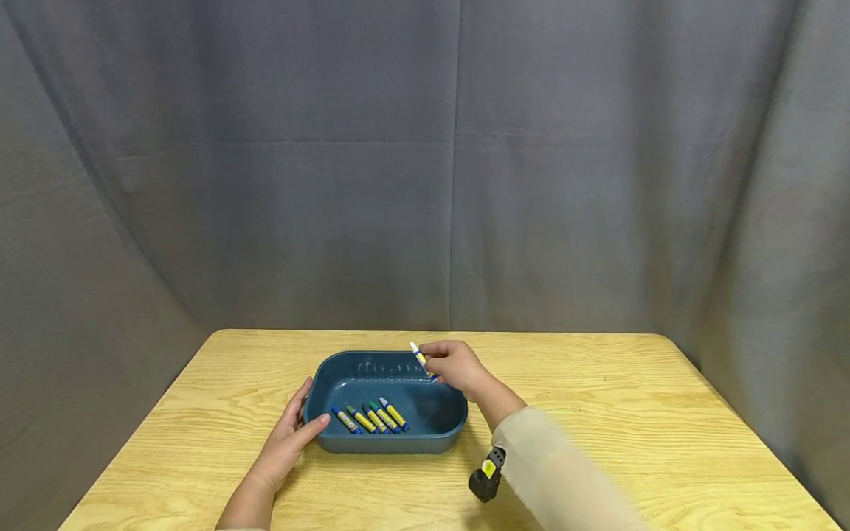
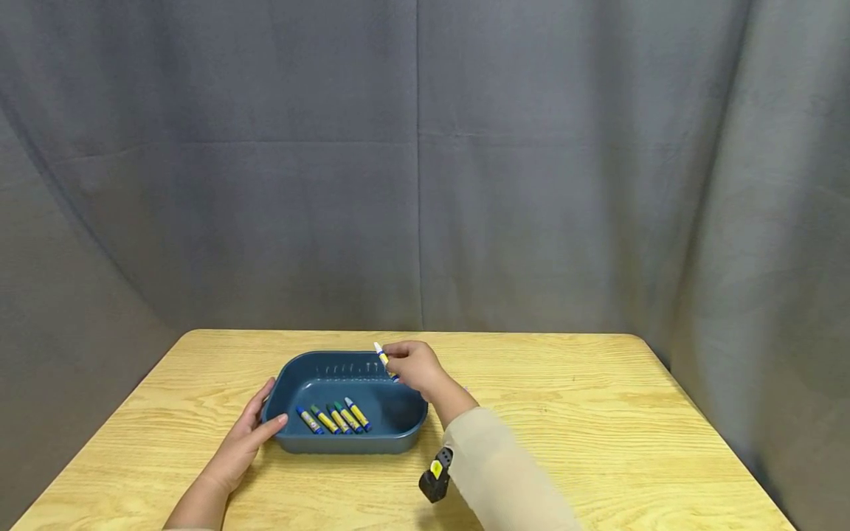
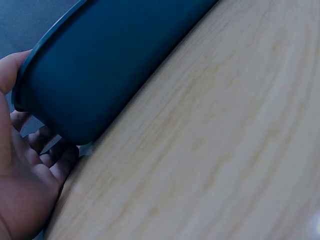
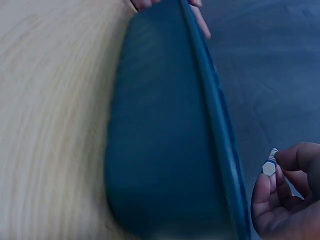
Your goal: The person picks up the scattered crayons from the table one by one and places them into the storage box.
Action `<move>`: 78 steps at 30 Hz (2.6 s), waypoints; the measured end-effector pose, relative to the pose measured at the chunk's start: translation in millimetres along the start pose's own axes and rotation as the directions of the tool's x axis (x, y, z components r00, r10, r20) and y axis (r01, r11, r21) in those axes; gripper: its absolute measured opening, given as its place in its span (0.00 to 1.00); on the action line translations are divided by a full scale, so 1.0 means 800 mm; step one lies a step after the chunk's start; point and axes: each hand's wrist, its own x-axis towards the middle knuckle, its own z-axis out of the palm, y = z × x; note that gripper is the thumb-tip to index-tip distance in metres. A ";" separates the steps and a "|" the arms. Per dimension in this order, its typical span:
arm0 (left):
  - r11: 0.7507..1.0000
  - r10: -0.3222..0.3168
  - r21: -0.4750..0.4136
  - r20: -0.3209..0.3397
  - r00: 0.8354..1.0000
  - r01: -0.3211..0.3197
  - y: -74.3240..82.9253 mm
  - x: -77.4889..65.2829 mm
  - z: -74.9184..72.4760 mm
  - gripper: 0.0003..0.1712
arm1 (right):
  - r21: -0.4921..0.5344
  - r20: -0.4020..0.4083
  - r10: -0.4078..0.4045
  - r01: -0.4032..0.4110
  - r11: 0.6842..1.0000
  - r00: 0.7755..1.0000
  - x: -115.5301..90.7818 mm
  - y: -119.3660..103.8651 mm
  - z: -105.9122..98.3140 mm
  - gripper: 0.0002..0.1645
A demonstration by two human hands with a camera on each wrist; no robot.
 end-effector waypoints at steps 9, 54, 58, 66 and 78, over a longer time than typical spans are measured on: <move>1.000 0.007 -0.012 0.001 1.000 -0.007 0.000 0.000 0.003 0.46 | -0.049 0.083 -0.010 0.014 0.999 0.997 -0.001 0.013 0.033 0.20; 1.000 -0.019 -0.005 -0.006 1.000 0.019 0.001 0.000 0.009 0.45 | -0.307 0.152 0.035 0.014 0.952 0.988 -0.007 0.027 0.061 0.16; 1.000 -0.021 -0.008 -0.005 1.000 0.021 0.002 0.000 0.009 0.45 | -0.277 0.119 0.032 0.002 0.961 0.992 -0.007 0.025 0.059 0.17; 1.000 -0.019 -0.006 0.000 1.000 0.019 0.003 -0.001 0.009 0.45 | -0.185 0.118 0.013 0.009 0.983 0.993 -0.010 0.017 0.040 0.21; 1.000 -0.027 0.001 0.007 1.000 0.027 0.005 -0.002 0.005 0.45 | -0.053 0.039 -0.001 0.003 0.999 0.999 -0.018 0.008 -0.012 0.23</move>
